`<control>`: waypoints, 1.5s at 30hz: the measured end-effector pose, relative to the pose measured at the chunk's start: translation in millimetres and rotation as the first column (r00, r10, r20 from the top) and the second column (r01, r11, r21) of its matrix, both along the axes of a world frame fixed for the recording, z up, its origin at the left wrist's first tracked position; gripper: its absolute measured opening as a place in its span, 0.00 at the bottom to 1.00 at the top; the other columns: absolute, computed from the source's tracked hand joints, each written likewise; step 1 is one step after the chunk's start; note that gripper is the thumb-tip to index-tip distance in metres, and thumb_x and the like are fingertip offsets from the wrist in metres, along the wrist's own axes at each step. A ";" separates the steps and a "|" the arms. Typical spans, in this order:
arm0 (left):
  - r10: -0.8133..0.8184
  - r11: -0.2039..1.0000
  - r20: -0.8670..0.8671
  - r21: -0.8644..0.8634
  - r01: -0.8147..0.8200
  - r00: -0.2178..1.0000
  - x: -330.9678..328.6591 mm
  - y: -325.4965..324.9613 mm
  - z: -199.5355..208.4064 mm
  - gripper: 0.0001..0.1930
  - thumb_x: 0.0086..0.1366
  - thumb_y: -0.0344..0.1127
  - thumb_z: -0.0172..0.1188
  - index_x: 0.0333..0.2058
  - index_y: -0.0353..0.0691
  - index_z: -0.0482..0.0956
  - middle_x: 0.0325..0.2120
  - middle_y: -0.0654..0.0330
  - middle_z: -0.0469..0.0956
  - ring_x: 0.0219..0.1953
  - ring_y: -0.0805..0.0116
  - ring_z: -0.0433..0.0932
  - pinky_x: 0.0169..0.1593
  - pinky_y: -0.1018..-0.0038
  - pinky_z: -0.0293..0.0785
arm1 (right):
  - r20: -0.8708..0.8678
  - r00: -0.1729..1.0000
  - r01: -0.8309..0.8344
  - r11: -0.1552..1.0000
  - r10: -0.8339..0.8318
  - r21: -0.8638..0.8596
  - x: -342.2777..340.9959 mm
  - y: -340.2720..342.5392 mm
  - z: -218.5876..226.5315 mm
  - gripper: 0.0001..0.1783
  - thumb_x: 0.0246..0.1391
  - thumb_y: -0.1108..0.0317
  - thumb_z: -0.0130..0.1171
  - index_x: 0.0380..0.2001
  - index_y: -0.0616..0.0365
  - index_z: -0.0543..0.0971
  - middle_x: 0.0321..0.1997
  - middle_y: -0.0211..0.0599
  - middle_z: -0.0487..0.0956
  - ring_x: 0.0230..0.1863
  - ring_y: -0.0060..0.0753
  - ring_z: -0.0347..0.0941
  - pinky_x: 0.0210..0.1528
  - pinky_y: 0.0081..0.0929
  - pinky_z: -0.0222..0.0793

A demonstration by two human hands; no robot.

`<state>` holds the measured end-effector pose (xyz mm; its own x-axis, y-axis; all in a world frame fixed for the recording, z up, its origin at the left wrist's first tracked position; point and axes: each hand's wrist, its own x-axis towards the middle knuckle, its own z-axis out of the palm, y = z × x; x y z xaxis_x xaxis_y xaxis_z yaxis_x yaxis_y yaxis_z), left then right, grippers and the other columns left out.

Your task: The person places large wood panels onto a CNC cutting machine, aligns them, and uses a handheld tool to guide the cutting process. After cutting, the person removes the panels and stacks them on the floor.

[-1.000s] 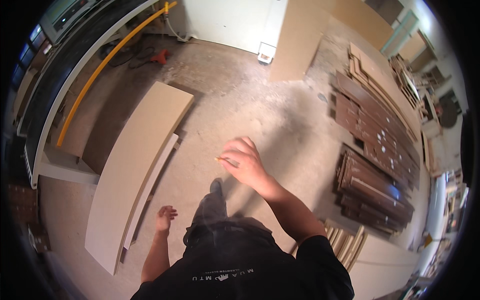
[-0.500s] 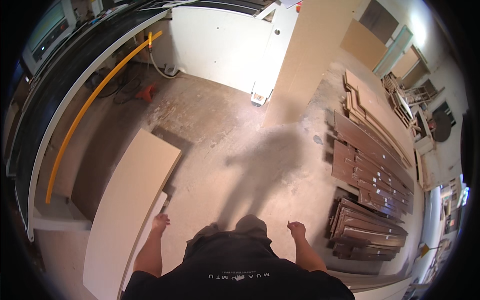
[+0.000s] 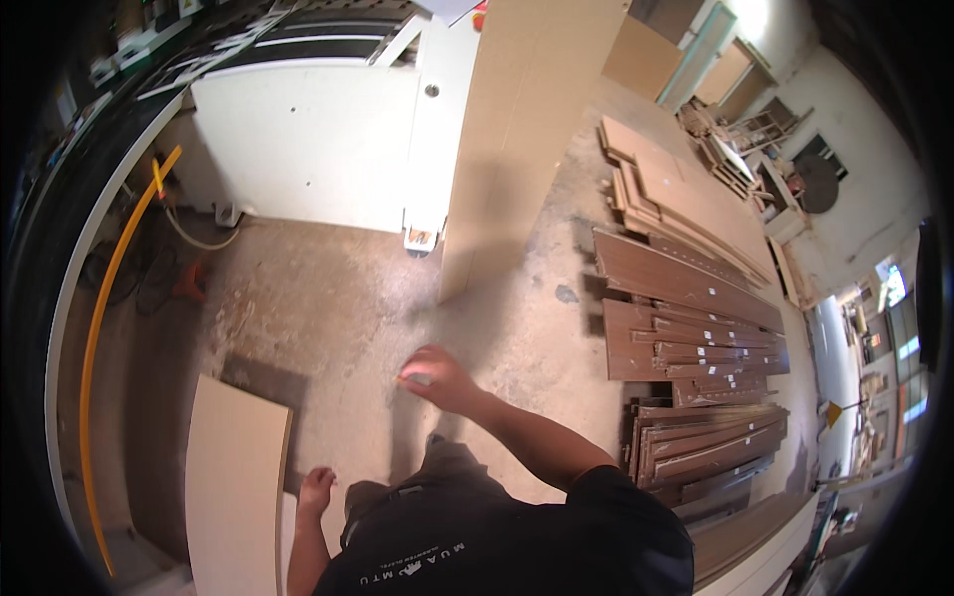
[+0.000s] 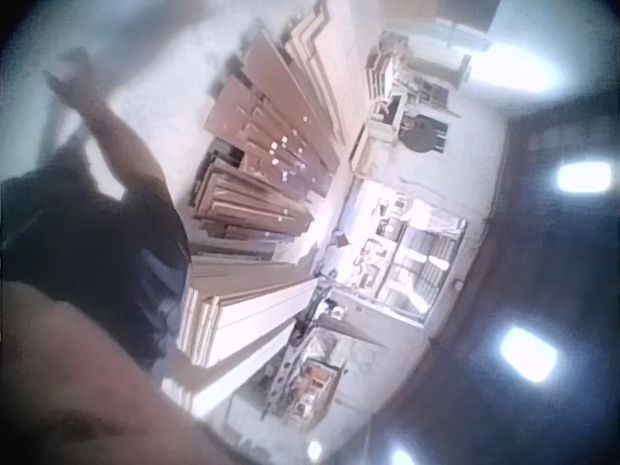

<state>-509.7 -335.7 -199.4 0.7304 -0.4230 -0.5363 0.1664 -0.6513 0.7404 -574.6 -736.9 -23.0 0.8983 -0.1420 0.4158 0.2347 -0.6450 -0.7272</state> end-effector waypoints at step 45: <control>0.179 0.976 -0.336 -0.059 -0.210 0.925 225.3 78.0 -74.5 0.14 0.63 0.39 0.51 0.41 0.35 0.73 0.28 0.55 0.78 0.22 0.68 0.77 0.23 0.75 0.69 | -0.025 0.956 0.286 0.946 -0.293 -0.154 56.5 121.3 19.7 0.05 0.45 0.71 0.65 0.25 0.53 0.77 0.32 0.31 0.78 0.39 0.40 0.72 0.43 0.36 0.66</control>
<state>-284.4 -257.7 -273.8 0.5942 -0.3489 -0.7247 0.5258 -0.5133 0.6783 -518.1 -615.6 -3.3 0.8465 -0.3394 0.4102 -0.0103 -0.7808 -0.6247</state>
